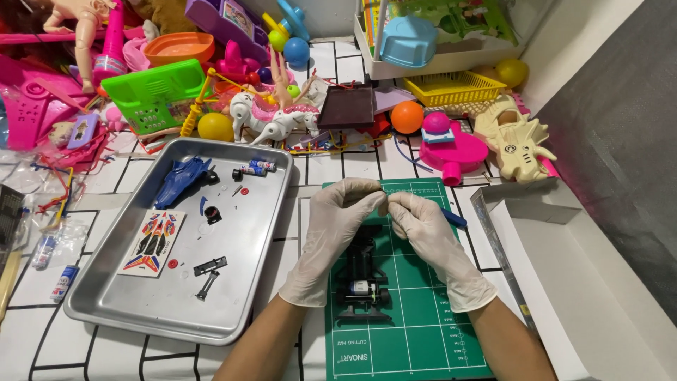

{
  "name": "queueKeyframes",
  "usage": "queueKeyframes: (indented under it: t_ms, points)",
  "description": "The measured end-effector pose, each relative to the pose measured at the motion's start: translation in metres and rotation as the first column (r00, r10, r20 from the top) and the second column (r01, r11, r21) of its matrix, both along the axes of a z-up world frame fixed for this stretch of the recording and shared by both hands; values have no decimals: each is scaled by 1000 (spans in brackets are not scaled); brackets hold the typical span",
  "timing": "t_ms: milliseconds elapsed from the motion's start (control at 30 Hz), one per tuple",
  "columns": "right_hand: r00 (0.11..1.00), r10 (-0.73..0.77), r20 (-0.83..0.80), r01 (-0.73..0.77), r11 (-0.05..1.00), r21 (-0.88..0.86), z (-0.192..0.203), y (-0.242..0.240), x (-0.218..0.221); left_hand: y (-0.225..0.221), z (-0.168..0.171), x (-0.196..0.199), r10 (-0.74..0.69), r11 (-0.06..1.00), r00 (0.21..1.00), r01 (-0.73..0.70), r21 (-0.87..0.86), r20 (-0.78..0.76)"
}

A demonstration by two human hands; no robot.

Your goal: Assembling a miniature toy car chassis by installing the motor and gears on a cutting mat.

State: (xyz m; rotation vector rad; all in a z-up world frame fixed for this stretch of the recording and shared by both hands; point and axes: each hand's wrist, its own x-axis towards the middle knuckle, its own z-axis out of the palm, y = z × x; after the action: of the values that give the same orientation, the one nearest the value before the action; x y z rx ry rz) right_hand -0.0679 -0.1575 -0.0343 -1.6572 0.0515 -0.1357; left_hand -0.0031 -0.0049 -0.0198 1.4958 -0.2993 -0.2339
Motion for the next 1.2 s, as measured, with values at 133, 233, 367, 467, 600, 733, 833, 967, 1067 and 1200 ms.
queueKeyframes:
  t_ms: [133, 233, 367, 467, 600, 733, 833, 967, 1067, 1200]
  points:
    - [1000, 2, 14, -2, 1000, 4, 1, -2, 0, -3, -9, -1, 31, 998, 994, -24, -62, 106]
    - [1000, 11, 15, -11, 1000, 20, -2, -4, 2, -5, -12, -1, 65, 998, 953, -59, -29, 296]
    - [1000, 19, 5, -20, 994, 110, -3, -4, -1, -7, -15, -3, 92, 996, 900, -85, -35, 425]
    - [1000, 3, -3, -2, 998, 67, 2, -1, -4, -6, -16, -2, 89, 996, 886, -85, -30, 455]
    - [1000, -30, 9, 31, 989, -146, 9, 2, -4, -3, -14, 3, 27, 999, 876, -43, 22, 481]
    - [999, -38, 21, 41, 983, -181, -1, -5, -3, -3, -19, 5, -1, 1000, 893, -14, 28, 450]
    - [999, -27, -25, 24, 991, -129, 3, -4, -2, -5, -13, 1, 6, 1000, 911, -10, 10, 411]
    - [999, 4, 41, -3, 1000, -14, 8, 3, -3, -7, -7, -7, 57, 998, 957, -51, -30, 284]
    - [997, 3, 78, -2, 1000, -6, 10, 4, -1, -6, -3, -5, 54, 998, 964, -42, -50, 261]
    - [990, 11, 137, -6, 999, -35, 2, 0, 1, -4, -2, -5, 44, 999, 968, -37, -33, 248]
